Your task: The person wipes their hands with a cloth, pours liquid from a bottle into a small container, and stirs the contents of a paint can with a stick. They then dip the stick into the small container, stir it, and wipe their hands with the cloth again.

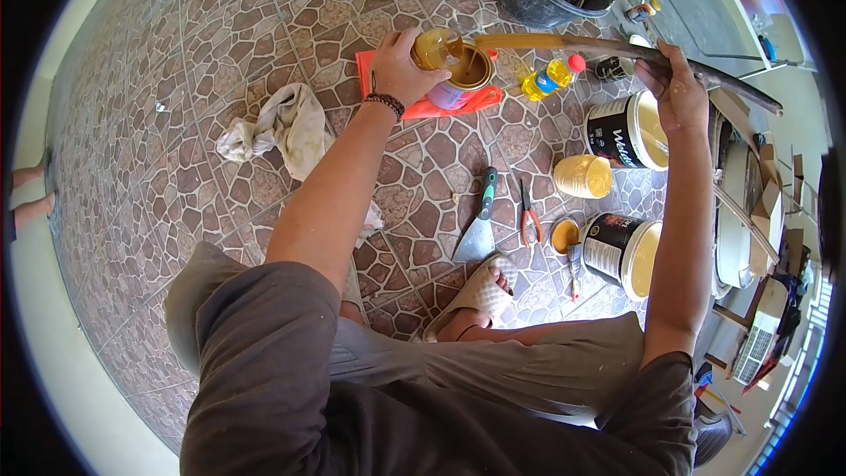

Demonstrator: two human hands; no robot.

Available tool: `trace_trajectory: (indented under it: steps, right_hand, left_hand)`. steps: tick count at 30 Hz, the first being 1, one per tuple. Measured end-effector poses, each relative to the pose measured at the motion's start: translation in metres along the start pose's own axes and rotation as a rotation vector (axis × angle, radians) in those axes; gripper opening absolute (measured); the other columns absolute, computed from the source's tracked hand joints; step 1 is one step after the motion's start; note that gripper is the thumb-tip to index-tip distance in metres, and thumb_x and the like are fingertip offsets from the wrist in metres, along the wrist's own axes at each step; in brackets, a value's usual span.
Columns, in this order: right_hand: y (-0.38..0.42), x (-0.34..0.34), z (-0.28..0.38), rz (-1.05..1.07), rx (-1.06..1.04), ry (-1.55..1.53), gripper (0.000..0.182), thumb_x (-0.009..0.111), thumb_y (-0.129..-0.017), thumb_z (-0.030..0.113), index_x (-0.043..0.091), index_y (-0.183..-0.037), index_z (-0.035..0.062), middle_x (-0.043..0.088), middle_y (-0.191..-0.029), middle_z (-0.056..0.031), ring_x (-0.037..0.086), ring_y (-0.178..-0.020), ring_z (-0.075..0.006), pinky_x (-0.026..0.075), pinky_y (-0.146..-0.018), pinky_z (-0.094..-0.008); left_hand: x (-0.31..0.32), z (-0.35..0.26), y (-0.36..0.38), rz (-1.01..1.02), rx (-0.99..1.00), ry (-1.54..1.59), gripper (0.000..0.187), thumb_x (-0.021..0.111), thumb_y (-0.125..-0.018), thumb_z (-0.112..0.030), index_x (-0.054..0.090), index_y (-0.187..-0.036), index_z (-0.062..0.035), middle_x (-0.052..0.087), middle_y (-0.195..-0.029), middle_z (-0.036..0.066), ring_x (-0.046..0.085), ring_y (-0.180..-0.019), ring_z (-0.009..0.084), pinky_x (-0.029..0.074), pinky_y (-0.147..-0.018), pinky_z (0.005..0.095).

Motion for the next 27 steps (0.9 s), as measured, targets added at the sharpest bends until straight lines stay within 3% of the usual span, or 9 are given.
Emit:
trace_trajectory:
  steps: [24,27]
  right_hand:
    - [0.040,0.076,0.050,0.134,-0.305,0.142,0.029,0.064,-0.086,0.014,0.063,-0.099,-0.0122,0.067,-0.090,-0.0194,0.069,-0.073,-0.0266,0.061,-0.068,-0.0314]
    - [0.041,0.080,0.051,0.156,-0.306,0.206,0.034,0.061,-0.091,0.020,0.062,-0.107,-0.0098,0.066,-0.098,-0.0185,0.069,-0.079,-0.0258,0.060,-0.071,-0.0312]
  left_hand:
    - [0.000,0.002,0.001,0.018,-0.012,0.036,0.072,0.088,-0.054,-0.029,0.055,-0.114,-0.0059,0.059,-0.106,0.014,0.057,-0.102,0.0310,0.049,-0.087,0.0409]
    - [0.001,0.004,0.001,0.035,-0.020,0.037,0.072,0.088,-0.055,-0.028,0.055,-0.114,-0.0058,0.059,-0.106,0.014,0.057,-0.102,0.0312,0.049,-0.088,0.0409]
Point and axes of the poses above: each hand's wrist, its own y-axis away from the middle knuckle, its own x-axis out of the palm, z = x × y, the point moved 4 cm from there along -y, towards the middle knuckle
